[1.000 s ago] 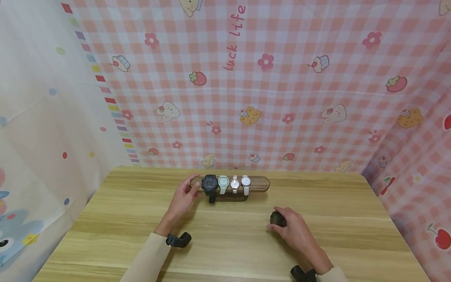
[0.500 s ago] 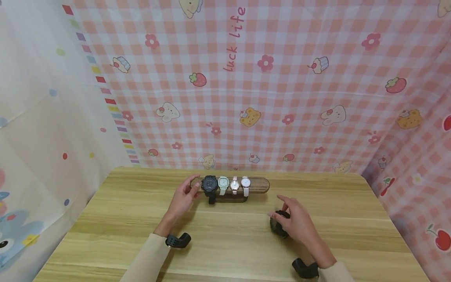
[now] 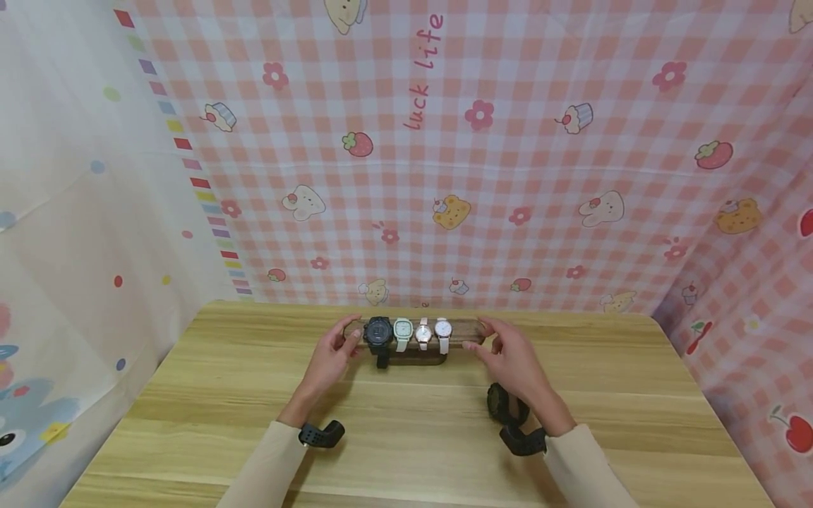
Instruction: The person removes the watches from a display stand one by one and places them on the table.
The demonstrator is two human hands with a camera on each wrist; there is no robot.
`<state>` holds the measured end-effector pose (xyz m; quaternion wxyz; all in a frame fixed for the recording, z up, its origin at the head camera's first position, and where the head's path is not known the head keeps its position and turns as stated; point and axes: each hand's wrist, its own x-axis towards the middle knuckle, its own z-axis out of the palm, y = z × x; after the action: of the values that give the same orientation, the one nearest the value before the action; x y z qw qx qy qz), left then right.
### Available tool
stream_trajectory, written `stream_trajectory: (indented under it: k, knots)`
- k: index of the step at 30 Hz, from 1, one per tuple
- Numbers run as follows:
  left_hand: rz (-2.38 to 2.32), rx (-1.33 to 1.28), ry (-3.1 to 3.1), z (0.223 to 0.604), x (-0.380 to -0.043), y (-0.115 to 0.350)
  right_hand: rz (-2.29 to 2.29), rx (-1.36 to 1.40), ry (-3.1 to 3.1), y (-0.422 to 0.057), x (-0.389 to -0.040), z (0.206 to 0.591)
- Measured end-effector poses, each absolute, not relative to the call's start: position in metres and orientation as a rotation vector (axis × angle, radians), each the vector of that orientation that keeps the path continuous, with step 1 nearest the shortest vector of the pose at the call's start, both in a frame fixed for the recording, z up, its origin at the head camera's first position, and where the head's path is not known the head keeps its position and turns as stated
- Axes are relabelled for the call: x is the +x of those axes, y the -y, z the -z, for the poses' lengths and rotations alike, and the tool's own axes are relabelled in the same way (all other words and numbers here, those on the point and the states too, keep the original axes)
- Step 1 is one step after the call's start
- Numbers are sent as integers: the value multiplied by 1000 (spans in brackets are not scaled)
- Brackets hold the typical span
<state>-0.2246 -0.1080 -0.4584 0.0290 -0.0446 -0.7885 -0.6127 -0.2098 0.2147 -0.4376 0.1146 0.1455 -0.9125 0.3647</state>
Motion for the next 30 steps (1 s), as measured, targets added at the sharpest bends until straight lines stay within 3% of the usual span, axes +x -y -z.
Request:
stream_trajectory:
  k: [8,30]
  knots:
    - [1887,-126,2415,491,-244,110,-1177,453,2697,-193,-232,438]
    - [1853,-111,2434,494,-244,112,-1101,427,2780,-168,-246,447]
